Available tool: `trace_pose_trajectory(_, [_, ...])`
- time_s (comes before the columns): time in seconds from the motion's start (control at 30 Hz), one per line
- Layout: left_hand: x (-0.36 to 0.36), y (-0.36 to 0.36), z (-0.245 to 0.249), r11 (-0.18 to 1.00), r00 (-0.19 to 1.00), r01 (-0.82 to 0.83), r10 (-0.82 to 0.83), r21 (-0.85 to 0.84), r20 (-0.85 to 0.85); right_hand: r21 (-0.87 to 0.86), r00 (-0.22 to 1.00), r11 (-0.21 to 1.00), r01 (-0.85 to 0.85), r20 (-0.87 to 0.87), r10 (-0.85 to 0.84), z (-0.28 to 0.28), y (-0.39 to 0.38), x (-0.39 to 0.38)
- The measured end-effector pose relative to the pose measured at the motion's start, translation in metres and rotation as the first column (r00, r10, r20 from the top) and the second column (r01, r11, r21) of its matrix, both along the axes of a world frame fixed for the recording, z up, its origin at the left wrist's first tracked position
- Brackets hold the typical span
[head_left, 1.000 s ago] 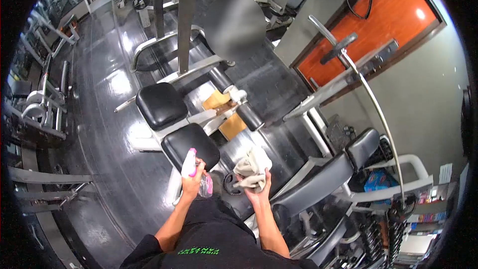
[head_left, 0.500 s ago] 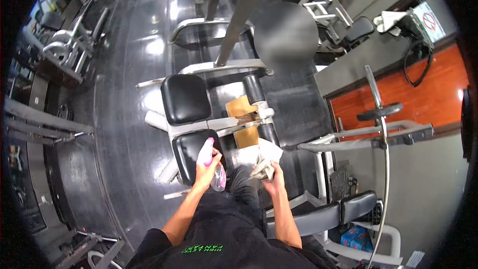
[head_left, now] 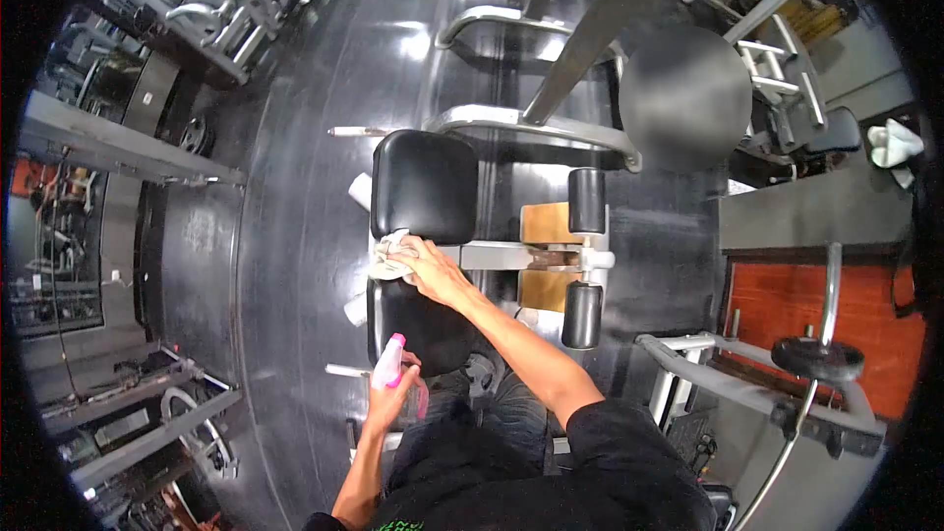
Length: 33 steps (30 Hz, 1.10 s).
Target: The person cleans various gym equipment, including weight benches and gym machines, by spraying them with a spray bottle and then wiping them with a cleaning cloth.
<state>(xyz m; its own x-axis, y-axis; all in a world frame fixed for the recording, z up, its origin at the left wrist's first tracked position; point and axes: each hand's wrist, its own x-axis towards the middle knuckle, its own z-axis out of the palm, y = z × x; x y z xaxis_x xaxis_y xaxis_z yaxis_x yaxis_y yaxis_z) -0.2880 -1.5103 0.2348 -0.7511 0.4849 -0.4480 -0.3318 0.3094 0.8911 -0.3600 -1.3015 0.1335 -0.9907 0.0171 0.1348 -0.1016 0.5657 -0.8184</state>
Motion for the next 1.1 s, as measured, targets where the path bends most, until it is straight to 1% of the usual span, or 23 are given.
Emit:
trace_pose_trajectory(0.03, [0.008,0.002,-0.003,0.999,0.998,-0.049,0.049,-0.002,0.039,0.065,0.997,0.998,-0.02,-0.075,0.025,-0.01,0.003,-0.003])
trace_pose_trajectory(0.07, [0.016,0.007,-0.006,0.995,0.992,-0.095,0.095,-0.003,0.079,0.044,0.997,0.999,-0.029,-0.07,0.032,-0.013,0.007,-0.003])
trace_pose_trajectory(0.13, [0.025,0.022,-0.005,0.992,0.987,-0.124,0.127,-0.033,0.101,0.032,0.995,0.996,-0.088,-0.037,0.089,-0.026,0.021,0.006])
trace_pose_trajectory(0.17, [0.031,0.03,-0.007,0.988,0.982,-0.151,0.153,-0.029,0.108,0.045,0.998,0.997,-0.061,0.0,0.062,-0.032,0.026,0.016])
trace_pose_trajectory(0.23, [0.043,0.04,-0.014,0.983,0.975,-0.181,0.184,-0.032,0.125,0.044,0.997,0.997,-0.071,0.009,0.071,-0.045,0.038,0.026])
trace_pose_trajectory(0.33, [0.055,0.06,-0.02,0.98,0.981,-0.174,0.181,-0.1,0.074,0.02,0.995,0.995,-0.102,0.003,0.102,-0.06,0.049,0.028])
trace_pose_trajectory(0.4, [0.062,0.071,-0.022,0.978,0.98,-0.185,0.191,-0.094,0.062,0.053,0.994,0.993,-0.104,-0.012,0.105,-0.072,0.057,0.033])
trace_pose_trajectory(0.43, [0.066,0.075,-0.024,0.978,0.979,-0.194,0.198,-0.081,0.05,0.047,0.993,0.993,-0.112,0.05,0.109,-0.084,0.065,0.041])
trace_pose_trajectory(0.47, [0.073,0.079,-0.027,0.978,0.978,-0.199,0.202,-0.069,0.043,0.039,0.994,0.995,-0.094,0.057,0.092,-0.103,0.073,0.053])
trace_pose_trajectory(0.5, [0.079,0.081,-0.032,0.977,0.977,-0.206,0.208,-0.051,0.055,-0.006,0.991,1.0,-0.01,0.137,0.011,-0.137,0.079,0.068])
trace_pose_trajectory(0.53, [0.08,0.089,-0.027,0.981,0.981,-0.182,0.186,-0.069,0.062,-0.045,0.974,0.996,0.076,0.219,-0.064,-0.159,0.087,0.085])
trace_pose_trajectory(0.6, [0.089,0.091,-0.036,0.983,0.982,-0.162,0.169,-0.082,0.089,0.022,0.942,0.983,0.184,0.28,-0.183,-0.169,0.121,0.129])
trace_pose_trajectory(0.63, [0.092,0.097,-0.036,0.978,0.974,-0.204,0.208,-0.046,0.089,0.089,0.875,0.944,0.316,0.357,-0.327,-0.189,0.129,0.149])
trace_pose_trajectory(0.67, [0.089,0.1,-0.036,0.99,0.994,-0.105,0.106,-0.092,0.002,0.168,0.78,0.885,0.434,0.421,-0.462,-0.216,0.131,0.164])
trace_pose_trajectory(0.73, [0.09,0.105,-0.039,0.986,0.984,-0.127,0.139,-0.11,0.115,0.098,0.56,0.753,0.651,0.607,-0.563,-0.243,0.132,0.182])
trace_pose_trajectory(0.77, [0.09,0.107,-0.041,0.986,0.982,-0.119,0.134,-0.118,0.13,0.062,0.492,0.625,0.778,0.56,-0.667,-0.256,0.125,0.182])
trace_pose_trajectory(0.8, [0.088,0.111,-0.045,0.985,0.983,-0.123,0.138,-0.117,0.123,0.117,0.454,0.568,0.814,0.48,-0.75,-0.261,0.114,0.175])
trace_pose_trajectory(0.87, [0.078,0.122,-0.051,0.985,0.984,-0.118,0.133,-0.125,0.119,-0.176,0.499,0.47,0.865,0.403,-0.767,-0.238,0.09,0.145])
trace_pose_trajectory(0.93, [0.062,0.138,-0.056,0.982,0.992,-0.116,0.121,-0.146,0.03,-0.263,0.713,0.663,0.701,0.263,-0.65,-0.207,0.067,0.114])
trace_pose_trajectory(0.97, [0.055,0.136,-0.065,0.977,1.0,0.004,0.001,-0.213,0.023,-0.244,0.811,0.774,0.584,0.212,-0.546,-0.186,0.056,0.103])
trace_pose_trajectory(1.0, [0.044,0.145,-0.061,0.973,0.999,0.034,-0.025,-0.23,0.041,-0.214,0.892,0.867,0.449,0.158,-0.423,-0.17,0.057,0.094])
trace_pose_trajectory(1.03, [0.037,0.15,-0.066,0.972,0.998,0.06,-0.053,-0.225,0.039,-0.209,0.883,0.859,0.467,0.17,-0.438,-0.165,0.063,0.094])
trace_pose_trajectory(1.1, [0.025,0.147,-0.081,0.974,0.994,0.105,-0.095,-0.201,0.059,-0.17,0.921,0.914,0.369,0.195,-0.336,-0.163,0.08,0.1])
